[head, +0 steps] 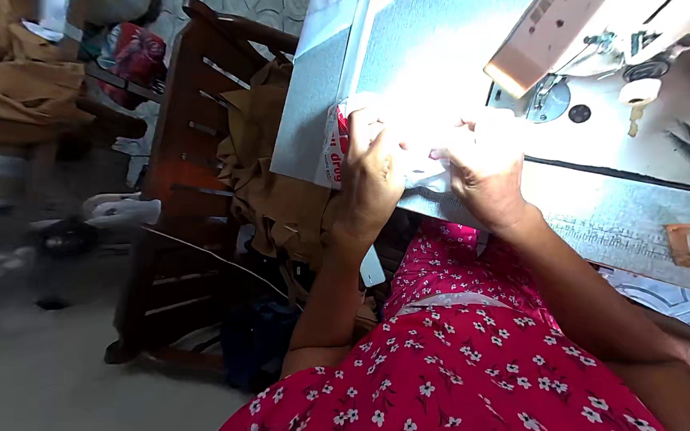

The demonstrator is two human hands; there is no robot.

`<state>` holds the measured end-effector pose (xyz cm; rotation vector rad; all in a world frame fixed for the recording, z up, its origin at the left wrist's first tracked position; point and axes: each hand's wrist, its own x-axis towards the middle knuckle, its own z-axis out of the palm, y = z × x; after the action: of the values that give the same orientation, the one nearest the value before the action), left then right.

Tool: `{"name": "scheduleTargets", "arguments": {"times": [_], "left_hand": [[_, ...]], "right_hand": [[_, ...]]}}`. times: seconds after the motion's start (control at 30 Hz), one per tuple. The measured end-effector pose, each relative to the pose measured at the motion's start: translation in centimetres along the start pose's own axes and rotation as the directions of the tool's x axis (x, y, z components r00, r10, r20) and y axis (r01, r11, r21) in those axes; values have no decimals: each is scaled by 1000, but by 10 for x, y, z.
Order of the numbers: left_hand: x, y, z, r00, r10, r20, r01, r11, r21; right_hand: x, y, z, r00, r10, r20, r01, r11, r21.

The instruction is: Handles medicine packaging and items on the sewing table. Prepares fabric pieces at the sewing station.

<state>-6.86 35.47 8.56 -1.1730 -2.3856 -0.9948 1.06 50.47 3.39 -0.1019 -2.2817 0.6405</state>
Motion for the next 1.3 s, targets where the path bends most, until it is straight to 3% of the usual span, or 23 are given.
{"name": "scheduleTargets", "arguments": {"times": [0.13,0.23,0.33,0.47,0.57,0.7,0.87,1.0,1.17,1.23,1.3], "left_hand": [[-1,8,-12,976,-50,210,-29,934,357],[-2,9,-11,982,-75,175,-11,895,447],[-1,7,-18,995,-69,75,34,917,397],[5,16,-45,978,-163,129,97,908,408],[10,17,-65,985,-116,124,51,900,433],[11,12,-73,988,-74,133,25,942,334],[3,12,-60,977,-44,207,-17,959,282],[-1,7,-48,978,-19,209,-40,960,276],[-6,2,-38,979,-5,205,-44,972,230],[-6,1,-36,976,-8,217,-42,974,224],[-7,-1,-38,976,-23,217,-31,969,244]], "right_hand": [[-1,-16,2,975,177,133,-158,977,-141],[2,-28,1,977,186,108,-171,976,-134],[6,-39,-8,982,132,139,-132,991,-11],[16,-59,-18,988,84,128,-88,996,18],[21,-71,-25,985,95,142,-98,995,10],[21,-82,-28,980,96,172,-110,991,75],[26,-65,3,821,264,506,-290,957,-29],[18,-55,11,846,257,466,-306,951,31],[22,-52,10,685,335,647,-393,918,-60],[19,-50,11,718,334,611,-425,905,4],[13,-54,3,832,303,465,-396,911,115]]}}
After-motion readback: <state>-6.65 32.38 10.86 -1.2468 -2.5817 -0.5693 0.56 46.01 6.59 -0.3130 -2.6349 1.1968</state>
